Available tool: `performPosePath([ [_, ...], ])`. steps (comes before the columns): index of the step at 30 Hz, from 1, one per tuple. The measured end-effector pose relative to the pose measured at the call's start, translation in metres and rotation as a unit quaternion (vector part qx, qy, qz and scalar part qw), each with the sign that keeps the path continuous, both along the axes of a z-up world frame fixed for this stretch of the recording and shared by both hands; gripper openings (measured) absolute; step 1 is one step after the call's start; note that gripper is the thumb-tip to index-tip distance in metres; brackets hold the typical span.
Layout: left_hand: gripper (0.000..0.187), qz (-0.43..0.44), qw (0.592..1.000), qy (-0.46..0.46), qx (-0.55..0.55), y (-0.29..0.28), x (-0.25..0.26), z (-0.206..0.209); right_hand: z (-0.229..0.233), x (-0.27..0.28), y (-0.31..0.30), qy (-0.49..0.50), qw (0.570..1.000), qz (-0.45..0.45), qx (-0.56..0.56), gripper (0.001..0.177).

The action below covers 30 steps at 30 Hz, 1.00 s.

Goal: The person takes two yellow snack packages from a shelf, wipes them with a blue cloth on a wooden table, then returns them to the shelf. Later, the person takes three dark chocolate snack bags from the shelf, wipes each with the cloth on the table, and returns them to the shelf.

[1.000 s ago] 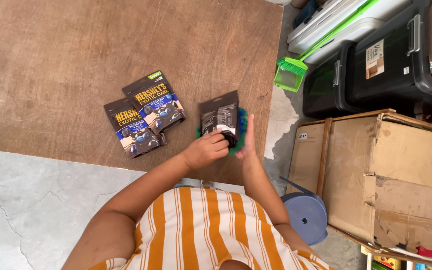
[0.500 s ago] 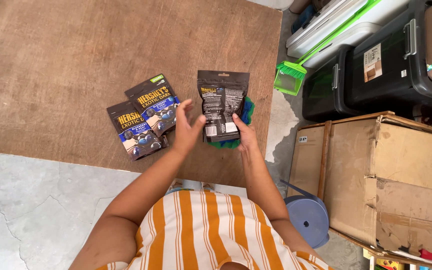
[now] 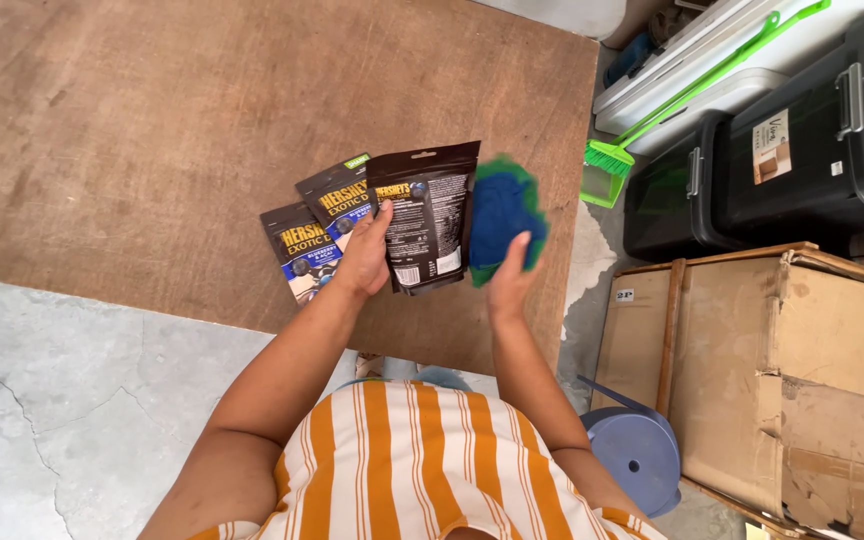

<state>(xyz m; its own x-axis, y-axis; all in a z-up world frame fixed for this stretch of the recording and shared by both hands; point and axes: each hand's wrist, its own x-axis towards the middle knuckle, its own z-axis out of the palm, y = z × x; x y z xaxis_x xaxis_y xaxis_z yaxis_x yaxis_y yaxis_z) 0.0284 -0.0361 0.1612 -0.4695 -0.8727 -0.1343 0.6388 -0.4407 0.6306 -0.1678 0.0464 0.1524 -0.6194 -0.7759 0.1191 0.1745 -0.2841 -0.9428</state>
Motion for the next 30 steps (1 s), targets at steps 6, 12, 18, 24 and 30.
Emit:
performPosePath([
  [6, 0.04, -0.036, 0.999, -0.009, -0.013, 0.012, 0.014, -0.015, 0.025, 0.084, 0.015, 0.617, 0.777, 0.124, -0.01, 0.07],
  [12, 0.042, -0.095, 0.991, -0.047, -0.081, 0.021, 0.034, -0.022, 0.038, 0.07, -0.027, 0.459, 0.888, 0.036, 0.011, 0.065],
  [18, 0.041, -0.05, 0.998, 0.015, 0.023, 0.009, 0.046, 0.002, 0.035, 0.135, 0.028, 0.551, 0.817, 0.156, -0.06, 0.077],
  [24, 0.043, -0.073, 0.994, -0.021, -0.073, 0.021, 0.039, -0.001, 0.059, 0.084, -0.021, 0.485, 0.873, 0.055, -0.007, 0.079],
  [30, 0.041, -0.066, 0.997, -0.002, -0.03, 0.01, 0.052, 0.003, 0.049, 0.123, 0.01, 0.561, 0.82, 0.103, -0.039, 0.079],
])
